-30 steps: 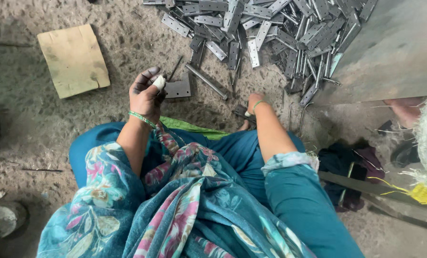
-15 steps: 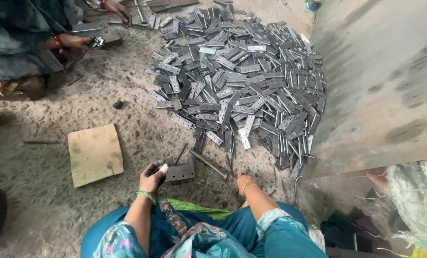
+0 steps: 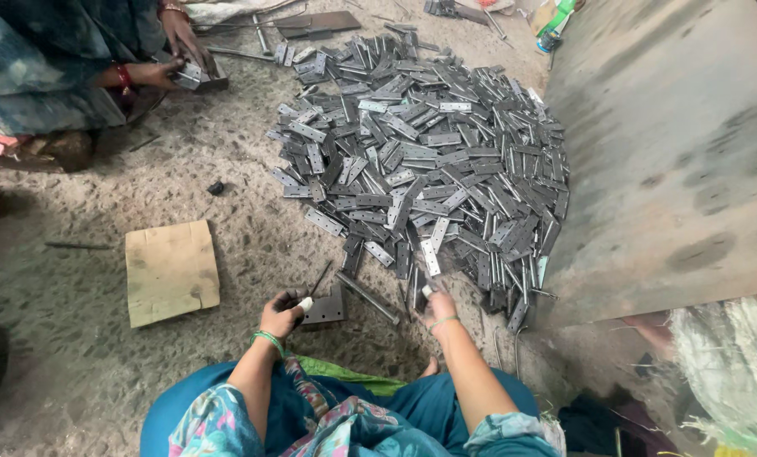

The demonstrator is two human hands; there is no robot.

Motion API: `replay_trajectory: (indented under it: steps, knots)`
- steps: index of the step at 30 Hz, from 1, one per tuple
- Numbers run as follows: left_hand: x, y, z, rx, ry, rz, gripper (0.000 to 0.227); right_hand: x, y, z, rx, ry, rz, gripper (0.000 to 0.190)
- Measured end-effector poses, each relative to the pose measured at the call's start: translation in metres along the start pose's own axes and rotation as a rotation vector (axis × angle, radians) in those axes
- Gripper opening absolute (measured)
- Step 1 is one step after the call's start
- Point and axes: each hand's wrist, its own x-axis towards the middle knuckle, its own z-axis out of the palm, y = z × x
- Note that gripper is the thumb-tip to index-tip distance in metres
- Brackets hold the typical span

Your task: The person sits on the floor and assembles small metal parts by hand. They pick up metal plates and rods, fit them together, and place the assembled units into a nearby bucket. Another person works nearby on similar parts.

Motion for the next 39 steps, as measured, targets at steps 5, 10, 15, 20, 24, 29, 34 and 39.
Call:
replay_trajectory:
  steps: [5, 10, 15, 20, 24, 29, 34, 39]
  knots:
    - [0.010, -0.014, -0.002, 0.048, 0.075, -0.042, 0.039, -0.013, 0.048, 0.036, 0.444, -0.319, 0.221, 0.023]
    - [0.001, -0.025, -0.010, 0.042, 0.088, 0.082, 0.040, -0.033, 0.102, 0.069, 0.462, -0.429, 0.348, 0.028]
    - [0.010, -0.039, -0.026, 0.173, 0.219, 0.180, 0.031, -0.038, 0.127, 0.076, 0.369, -0.431, 0.389, 0.031]
    - [0.014, -0.054, -0.024, -0.012, 0.234, 0.223, 0.038, -0.058, 0.106, 0.073, 0.352, -0.459, 0.279, 0.025]
    - [0.010, -0.044, -0.020, -0.035, 0.267, 0.212, 0.040, -0.072, 0.093, 0.086, 0.311, -0.516, 0.014, 0.023]
    - [0.001, -0.044, -0.021, -0.024, 0.268, 0.183, 0.041, -0.043, 0.139, 0.089, -0.474, -0.325, -0.564, 0.025]
    - [0.012, -0.041, -0.019, -0.032, 0.265, 0.182, 0.042, -0.015, 0.168, 0.085, -0.727, -0.199, -0.368, 0.029]
    - [0.018, -0.047, -0.023, -0.001, 0.248, 0.169, 0.042, -0.024, 0.179, 0.087, -0.453, -0.357, -0.833, 0.030]
